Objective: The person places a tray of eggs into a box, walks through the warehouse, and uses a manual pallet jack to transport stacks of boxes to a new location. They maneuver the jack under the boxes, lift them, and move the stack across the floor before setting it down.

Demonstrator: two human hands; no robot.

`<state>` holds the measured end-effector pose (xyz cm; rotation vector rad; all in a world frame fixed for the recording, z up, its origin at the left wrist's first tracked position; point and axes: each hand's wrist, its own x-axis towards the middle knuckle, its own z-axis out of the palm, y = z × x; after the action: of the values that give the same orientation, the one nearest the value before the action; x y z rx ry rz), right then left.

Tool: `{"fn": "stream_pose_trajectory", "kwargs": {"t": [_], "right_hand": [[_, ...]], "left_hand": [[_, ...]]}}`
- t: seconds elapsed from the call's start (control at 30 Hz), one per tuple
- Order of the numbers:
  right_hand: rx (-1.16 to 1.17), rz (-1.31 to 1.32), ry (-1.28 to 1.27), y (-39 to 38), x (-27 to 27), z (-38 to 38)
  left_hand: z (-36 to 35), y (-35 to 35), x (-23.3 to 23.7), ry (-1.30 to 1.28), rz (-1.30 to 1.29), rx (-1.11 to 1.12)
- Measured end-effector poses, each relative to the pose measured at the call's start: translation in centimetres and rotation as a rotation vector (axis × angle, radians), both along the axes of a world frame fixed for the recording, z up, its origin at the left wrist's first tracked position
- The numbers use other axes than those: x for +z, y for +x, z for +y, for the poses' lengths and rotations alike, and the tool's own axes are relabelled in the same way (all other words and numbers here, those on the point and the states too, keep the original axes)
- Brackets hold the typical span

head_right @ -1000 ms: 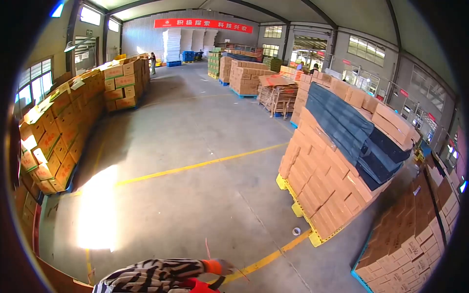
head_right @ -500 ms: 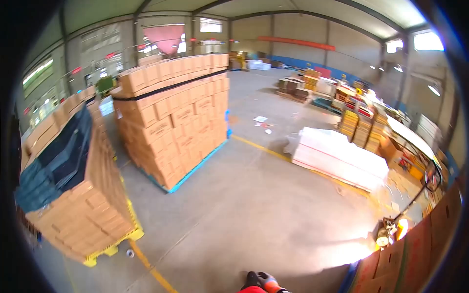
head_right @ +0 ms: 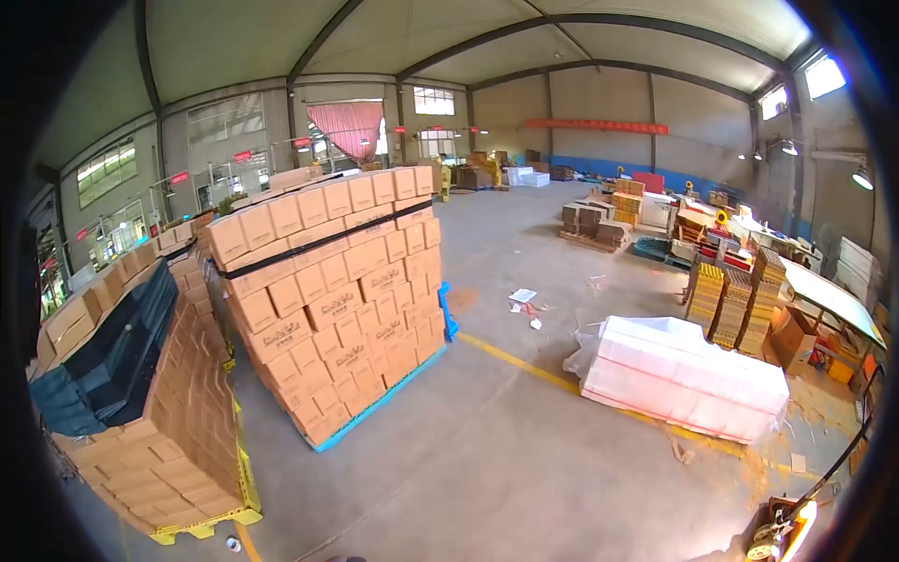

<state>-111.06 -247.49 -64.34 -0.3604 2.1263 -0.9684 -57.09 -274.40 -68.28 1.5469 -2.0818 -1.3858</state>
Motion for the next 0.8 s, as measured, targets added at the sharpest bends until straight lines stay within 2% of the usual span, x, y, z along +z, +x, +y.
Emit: {"fn": "stream_pose_trajectory", "kwargs": {"t": [0.07,0.2,0.4,0.47,0.53,0.6,0.63,0.67,0.7,0.73,0.8], "right_hand": [[0.054,0.03,-0.069,-2.2,0.8,-5.0],[0.066,0.054,-0.121,-5.4,0.4,-11.6],[0.037,0.118,0.083,-7.9,-6.4,-12.3],[0.171,0.296,0.127,-8.4,-8.7,-11.6],[0.338,0.628,0.175,-8.4,-9.6,-12.4],[-0.154,0.094,0.145,-11.7,-10.8,-15.2],[-0.266,0.077,0.179,-11.7,-8.9,-17.6],[-0.331,0.099,0.254,-12.3,-7.5,-19.6],[-0.357,-0.015,0.392,-13.5,-4.3,-22.4],[-0.304,-0.069,0.422,-15.5,-3.8,-24.1],[-0.392,-0.055,0.462,-19.4,-2.9,-27.5]], "left_hand": [[-2.7,-5.8,4.2,0.094,-0.124,-0.044],[-12.1,-13.9,7.1,0.104,-0.215,-0.15],[-27.1,-24.5,8.7,0.065,-0.248,-0.265],[-31.7,-28.0,8.9,0.045,-0.252,-0.295],[-36.3,-31.6,9.1,0.042,-0.245,-0.313],[-41.3,-37.0,9.0,0.049,-0.217,-0.355],[-43.5,-39.7,8.8,0.056,-0.213,-0.377],[-45.5,-42.7,8.8,0.061,-0.209,-0.4],[-47.5,-45.9,8.5,0.062,-0.209,-0.437],[-49.4,-49.1,8.3,0.061,-0.214,-0.47],[-52.3,-55.1,7.8,0.064,-0.234,-0.537]]}}
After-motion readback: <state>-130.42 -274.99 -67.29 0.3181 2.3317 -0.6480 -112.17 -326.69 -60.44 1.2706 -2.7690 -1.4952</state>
